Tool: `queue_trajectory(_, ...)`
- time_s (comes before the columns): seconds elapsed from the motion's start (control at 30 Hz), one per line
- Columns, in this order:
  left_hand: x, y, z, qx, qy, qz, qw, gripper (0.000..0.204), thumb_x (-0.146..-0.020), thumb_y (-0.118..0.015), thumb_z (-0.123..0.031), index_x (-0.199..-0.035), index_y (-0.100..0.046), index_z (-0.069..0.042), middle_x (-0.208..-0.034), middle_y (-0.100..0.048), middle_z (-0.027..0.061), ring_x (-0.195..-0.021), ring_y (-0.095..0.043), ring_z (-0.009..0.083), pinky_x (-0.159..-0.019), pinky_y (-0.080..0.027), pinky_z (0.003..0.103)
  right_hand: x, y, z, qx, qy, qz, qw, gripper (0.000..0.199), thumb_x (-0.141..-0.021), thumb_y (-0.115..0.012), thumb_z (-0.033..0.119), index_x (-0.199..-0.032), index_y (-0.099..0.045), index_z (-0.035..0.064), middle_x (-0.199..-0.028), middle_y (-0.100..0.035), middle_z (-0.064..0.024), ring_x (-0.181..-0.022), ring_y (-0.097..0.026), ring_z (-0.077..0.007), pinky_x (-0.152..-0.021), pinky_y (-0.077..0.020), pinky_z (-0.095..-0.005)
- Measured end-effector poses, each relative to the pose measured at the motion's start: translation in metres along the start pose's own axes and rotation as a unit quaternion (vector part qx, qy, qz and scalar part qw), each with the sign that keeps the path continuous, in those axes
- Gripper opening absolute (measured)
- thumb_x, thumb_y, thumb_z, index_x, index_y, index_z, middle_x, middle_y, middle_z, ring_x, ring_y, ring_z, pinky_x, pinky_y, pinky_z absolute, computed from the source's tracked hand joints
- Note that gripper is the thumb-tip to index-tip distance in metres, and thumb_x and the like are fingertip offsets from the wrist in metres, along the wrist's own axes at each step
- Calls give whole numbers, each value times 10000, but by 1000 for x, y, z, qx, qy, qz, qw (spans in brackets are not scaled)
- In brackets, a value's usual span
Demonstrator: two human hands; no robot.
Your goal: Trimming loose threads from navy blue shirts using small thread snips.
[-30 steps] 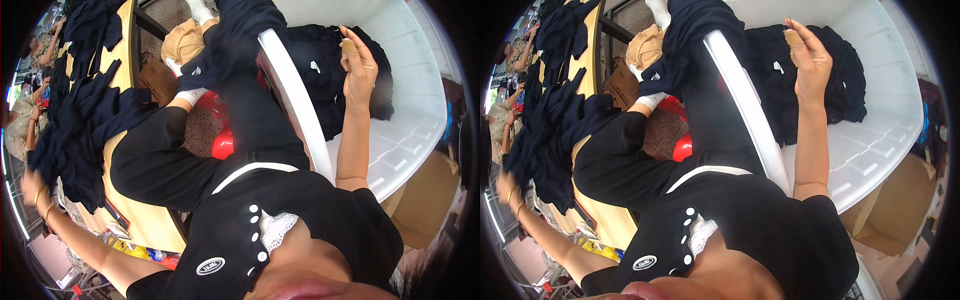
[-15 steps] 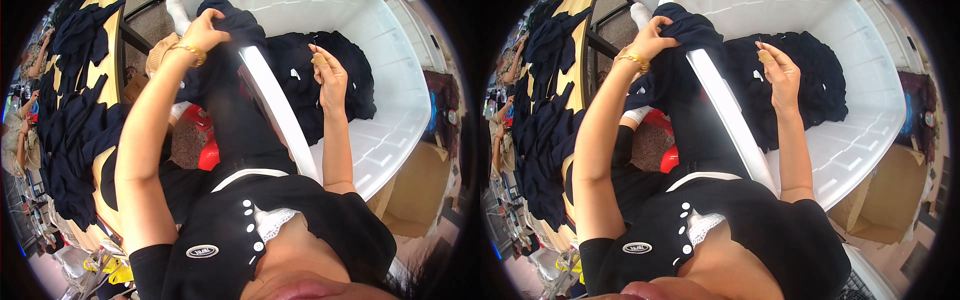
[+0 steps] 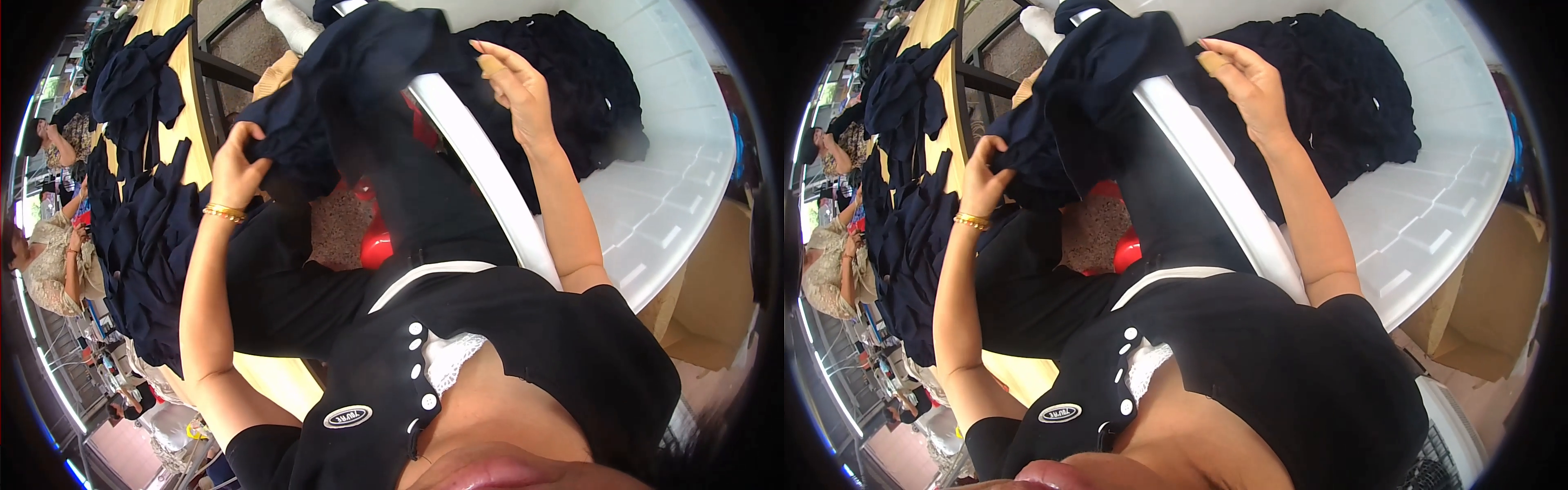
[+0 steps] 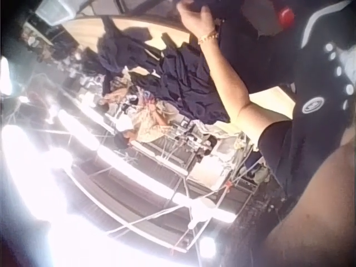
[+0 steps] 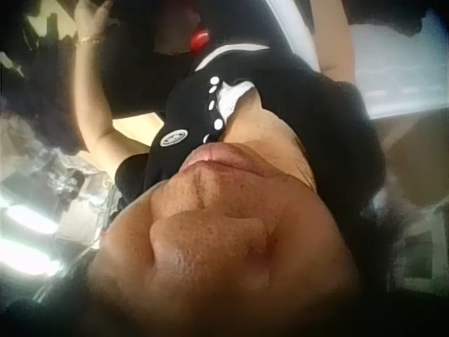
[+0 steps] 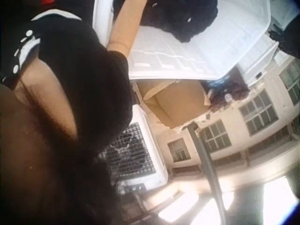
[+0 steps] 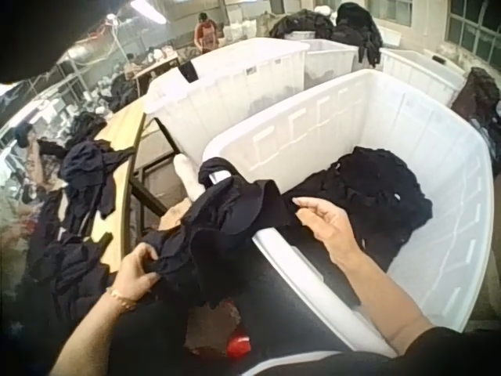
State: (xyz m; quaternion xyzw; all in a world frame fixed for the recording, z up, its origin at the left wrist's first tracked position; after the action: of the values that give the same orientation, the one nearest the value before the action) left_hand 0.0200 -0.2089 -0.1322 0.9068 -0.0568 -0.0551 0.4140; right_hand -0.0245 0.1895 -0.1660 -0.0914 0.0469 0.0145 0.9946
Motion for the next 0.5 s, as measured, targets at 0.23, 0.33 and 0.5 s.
queue_trajectory(0.23, -30, -26, -30, -20, -49, 53, 997, 316, -684, -649, -19, -973, -525, -53, -861, -600, 162, -870, -631, 298, -793, -472, 344, -6, -40, 29, 192, 119, 53, 973, 583, -770, -783, 108, -1299, -551, 30, -740, -419, 60, -635, -380, -40, -570, -323, -188)
queue_trajectory(0.33, -44, -17, -13, 132, -7, 98, 986, 376, -694, -596, 133, -1014, -529, -54, -1010, -531, -31, -1012, -504, 83, -906, -401, 218, -1, -58, 62, 261, 121, 71, 955, 624, -720, -813, 120, -1286, -563, 41, -757, -420, 40, -626, -375, -63, -577, -349, -205)
queue_trajectory(0.5, -56, 24, -47, 330, 49, 46, 942, 453, -730, -544, 73, -1166, -575, -47, -1146, -608, 26, -994, -601, 118, -857, -479, 233, 11, -79, 73, 266, 169, 198, 928, 590, -741, -820, 166, -1274, -583, 77, -777, -476, 26, -623, -386, -69, -556, -337, -204)
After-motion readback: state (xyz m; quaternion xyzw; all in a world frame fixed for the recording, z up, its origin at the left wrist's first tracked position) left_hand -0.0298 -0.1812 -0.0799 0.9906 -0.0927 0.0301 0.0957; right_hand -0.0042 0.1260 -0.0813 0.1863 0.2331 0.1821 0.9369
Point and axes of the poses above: each hand's wrist, its own x-axis away from the middle knuckle, its own y-axis out of the back of the hand, z = x × y, the point moved 6 cm from there along -x, towards the middle knuckle
